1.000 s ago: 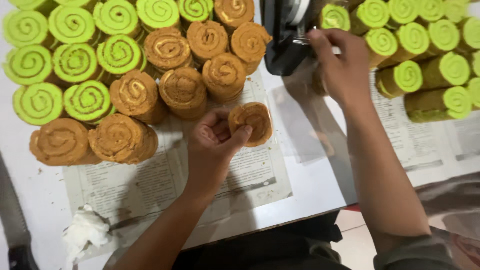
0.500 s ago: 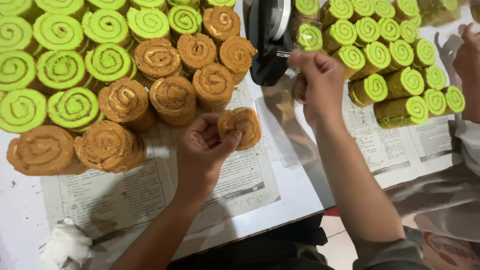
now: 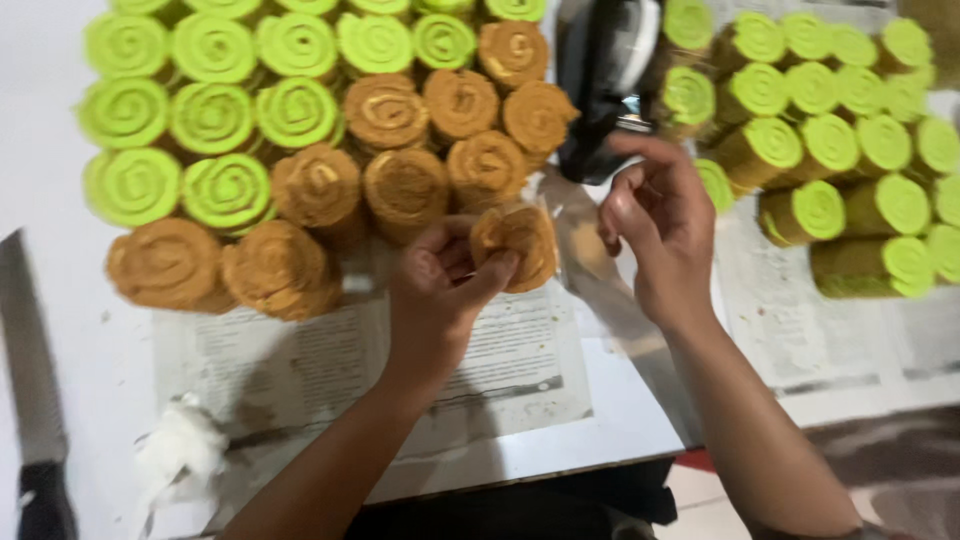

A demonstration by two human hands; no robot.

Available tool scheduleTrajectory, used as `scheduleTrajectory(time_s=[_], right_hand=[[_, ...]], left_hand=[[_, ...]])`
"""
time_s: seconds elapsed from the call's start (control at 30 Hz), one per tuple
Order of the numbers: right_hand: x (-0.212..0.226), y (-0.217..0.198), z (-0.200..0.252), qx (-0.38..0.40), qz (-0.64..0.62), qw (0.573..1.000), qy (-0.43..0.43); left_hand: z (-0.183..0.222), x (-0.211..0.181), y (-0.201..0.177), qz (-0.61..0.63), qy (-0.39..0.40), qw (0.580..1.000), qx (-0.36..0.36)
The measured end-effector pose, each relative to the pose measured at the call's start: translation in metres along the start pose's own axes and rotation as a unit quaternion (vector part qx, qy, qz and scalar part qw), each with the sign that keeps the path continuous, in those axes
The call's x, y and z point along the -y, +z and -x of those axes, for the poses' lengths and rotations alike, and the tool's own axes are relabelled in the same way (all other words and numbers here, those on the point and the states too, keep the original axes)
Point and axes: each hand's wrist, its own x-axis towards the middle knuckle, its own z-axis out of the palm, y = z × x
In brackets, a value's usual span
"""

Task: The person packages small cake rolls into plastic wrappers by hand, using a tape dispenser to seal each one.

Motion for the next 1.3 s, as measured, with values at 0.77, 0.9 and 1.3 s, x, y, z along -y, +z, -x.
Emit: scheduleTrajectory(time_s=[0.77,0.9,1.3], right_hand=[[-0.004,0.025,0.031,0.022,-0.019,0.999,-0.036],[-0.005,0.022,0.029,0.039,-0.021,0.999,-0.03],[-0.011,0.02,0.026,0.054,-0.034,0.998,0.01]], left_hand=[[0.003,-0.012,0.007,-0.094,-0.005,0.996,0.004],[0.005,-0.017,0.007,-0.094,-0.013,0.995,0.023],[0.004,-0.019,0.005,-0.1,-0.038,0.994,0.003]])
